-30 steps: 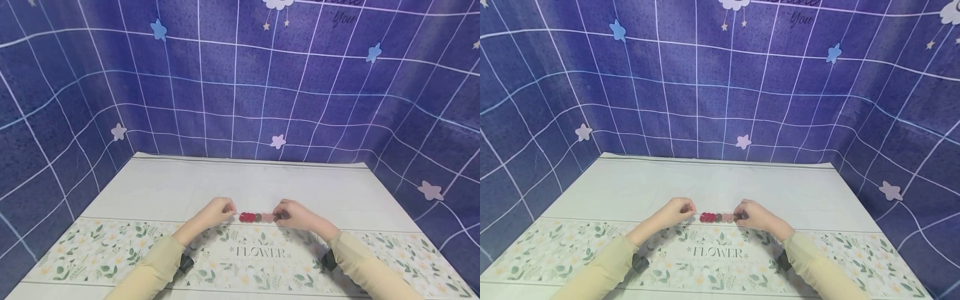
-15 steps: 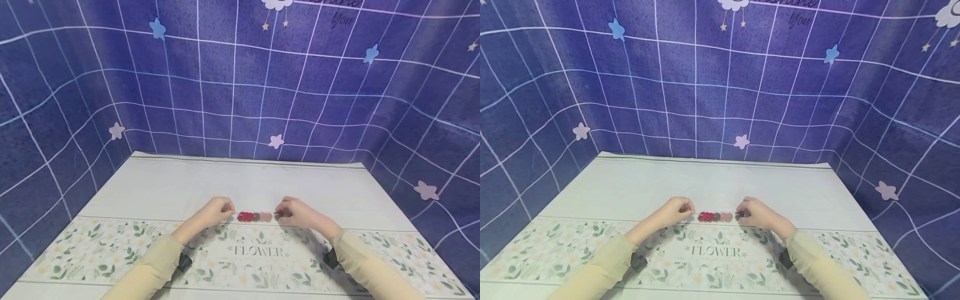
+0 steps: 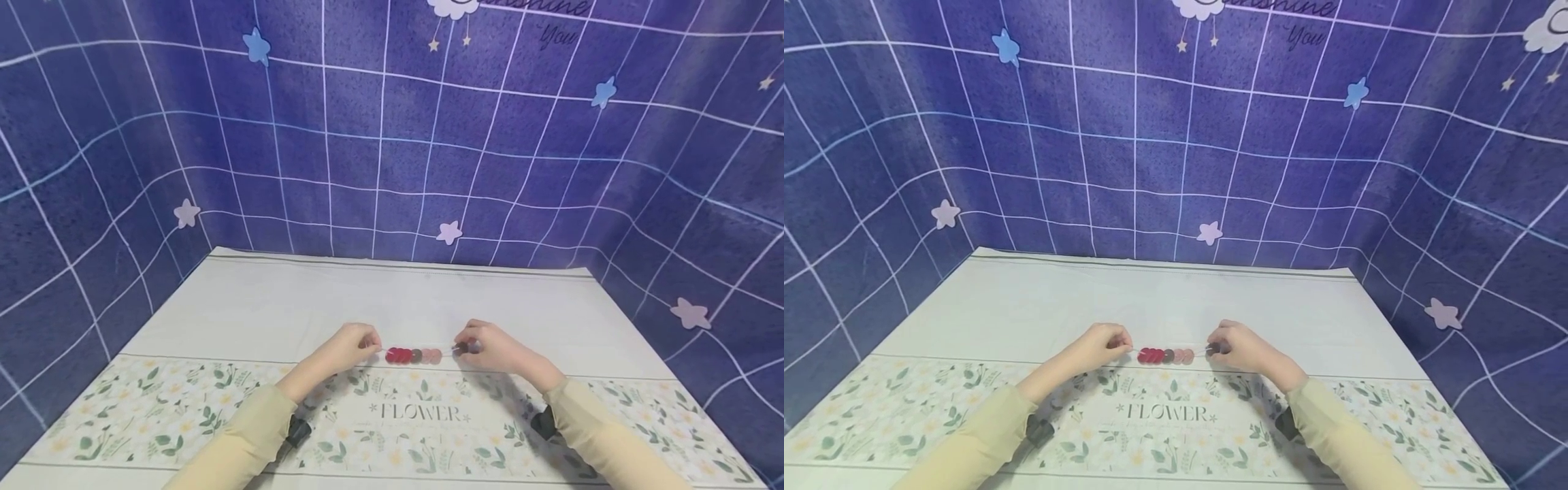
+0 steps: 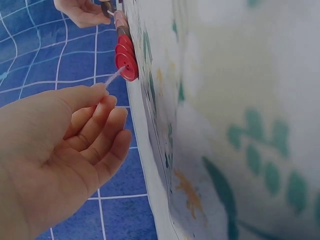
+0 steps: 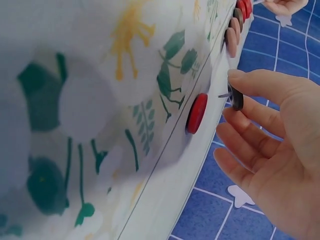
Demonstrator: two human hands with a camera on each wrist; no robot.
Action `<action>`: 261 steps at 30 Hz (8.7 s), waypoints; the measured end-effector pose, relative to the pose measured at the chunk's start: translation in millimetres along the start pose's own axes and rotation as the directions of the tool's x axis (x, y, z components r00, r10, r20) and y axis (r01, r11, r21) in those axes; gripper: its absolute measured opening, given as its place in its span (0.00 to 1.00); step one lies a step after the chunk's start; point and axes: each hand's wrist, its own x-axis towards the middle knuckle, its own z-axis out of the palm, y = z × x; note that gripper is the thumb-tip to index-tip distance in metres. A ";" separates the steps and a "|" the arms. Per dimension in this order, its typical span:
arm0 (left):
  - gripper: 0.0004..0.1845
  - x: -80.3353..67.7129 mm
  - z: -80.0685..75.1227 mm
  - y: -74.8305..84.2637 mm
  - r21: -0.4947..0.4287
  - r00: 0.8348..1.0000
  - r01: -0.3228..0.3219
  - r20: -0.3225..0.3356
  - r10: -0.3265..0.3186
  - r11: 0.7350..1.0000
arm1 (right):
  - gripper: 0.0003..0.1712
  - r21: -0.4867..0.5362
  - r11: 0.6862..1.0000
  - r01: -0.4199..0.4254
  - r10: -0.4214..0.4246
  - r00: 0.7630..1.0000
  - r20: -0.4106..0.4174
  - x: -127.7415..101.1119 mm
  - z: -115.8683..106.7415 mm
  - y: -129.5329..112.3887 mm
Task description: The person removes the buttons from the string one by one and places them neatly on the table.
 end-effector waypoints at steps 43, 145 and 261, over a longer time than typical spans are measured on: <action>0.03 -1.2 0.0 -1.2 0.008 1.000 0.004 -0.005 -0.004 1.000 | 0.17 -0.023 1.000 -0.014 0.014 1.000 -0.009 -13.3 -5.3 4.5; 0.04 -0.8 0.6 3.4 0.009 0.999 0.042 0.021 -0.043 0.999 | 0.15 -0.066 0.997 -0.041 0.038 0.998 -0.044 -41.4 -7.5 27.4; 0.03 -3.6 3.3 -1.2 0.015 0.999 0.035 0.016 -0.035 0.999 | 0.14 -0.066 0.993 0.100 -0.102 0.994 -0.038 11.4 6.6 -14.8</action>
